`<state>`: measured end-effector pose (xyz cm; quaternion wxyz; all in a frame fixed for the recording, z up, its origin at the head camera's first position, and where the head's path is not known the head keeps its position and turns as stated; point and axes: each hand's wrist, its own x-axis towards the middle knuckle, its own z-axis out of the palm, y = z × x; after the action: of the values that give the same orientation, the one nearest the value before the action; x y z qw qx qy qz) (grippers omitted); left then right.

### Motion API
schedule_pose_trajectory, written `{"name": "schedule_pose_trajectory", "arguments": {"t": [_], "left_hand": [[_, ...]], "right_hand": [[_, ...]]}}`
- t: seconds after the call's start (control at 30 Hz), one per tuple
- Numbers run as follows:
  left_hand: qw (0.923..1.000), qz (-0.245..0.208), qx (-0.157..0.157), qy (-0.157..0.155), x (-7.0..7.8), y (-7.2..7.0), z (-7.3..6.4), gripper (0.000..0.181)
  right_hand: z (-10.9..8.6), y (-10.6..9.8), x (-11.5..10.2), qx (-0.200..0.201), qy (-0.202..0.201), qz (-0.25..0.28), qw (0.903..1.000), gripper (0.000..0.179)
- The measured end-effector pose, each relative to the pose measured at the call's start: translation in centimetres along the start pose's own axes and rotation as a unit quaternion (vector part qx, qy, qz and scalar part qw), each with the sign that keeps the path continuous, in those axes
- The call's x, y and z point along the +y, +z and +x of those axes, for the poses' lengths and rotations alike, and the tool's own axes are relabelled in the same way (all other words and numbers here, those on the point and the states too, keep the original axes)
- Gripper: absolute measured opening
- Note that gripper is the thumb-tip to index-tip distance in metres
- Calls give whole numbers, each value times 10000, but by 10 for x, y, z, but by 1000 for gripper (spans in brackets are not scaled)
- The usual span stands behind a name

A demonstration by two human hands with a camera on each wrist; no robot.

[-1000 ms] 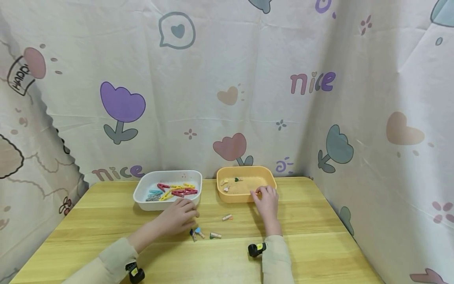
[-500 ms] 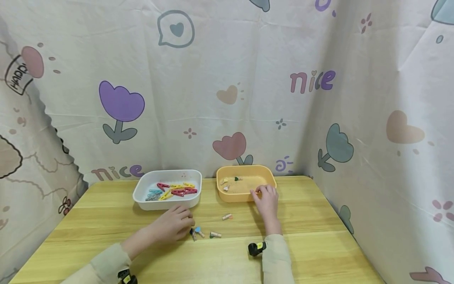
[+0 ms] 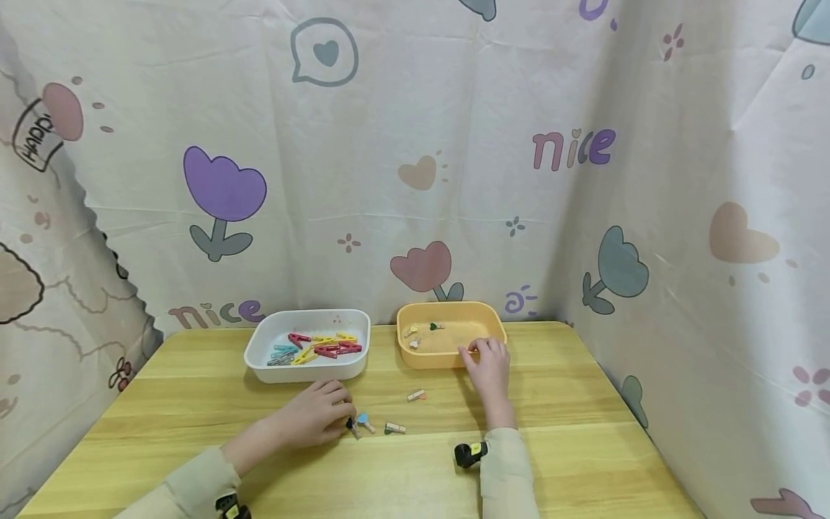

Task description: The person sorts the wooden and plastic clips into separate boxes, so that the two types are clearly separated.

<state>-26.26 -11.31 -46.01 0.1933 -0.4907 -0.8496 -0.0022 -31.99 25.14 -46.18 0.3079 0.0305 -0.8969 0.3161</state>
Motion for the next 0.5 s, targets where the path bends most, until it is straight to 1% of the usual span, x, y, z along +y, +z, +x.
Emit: {"name": "schedule_pose_trajectory", "arguments": {"t": [0.27, 0.5], "left_hand": [[9999, -82, -108, -51, 1, 2, 0, 16], [9999, -108, -122, -48, 3, 2, 2, 11]], "right_hand": [[1, 2, 2, -29, -11, -1, 10000, 23], [0, 2, 2, 33, -29, -12, 10000, 23]]}}
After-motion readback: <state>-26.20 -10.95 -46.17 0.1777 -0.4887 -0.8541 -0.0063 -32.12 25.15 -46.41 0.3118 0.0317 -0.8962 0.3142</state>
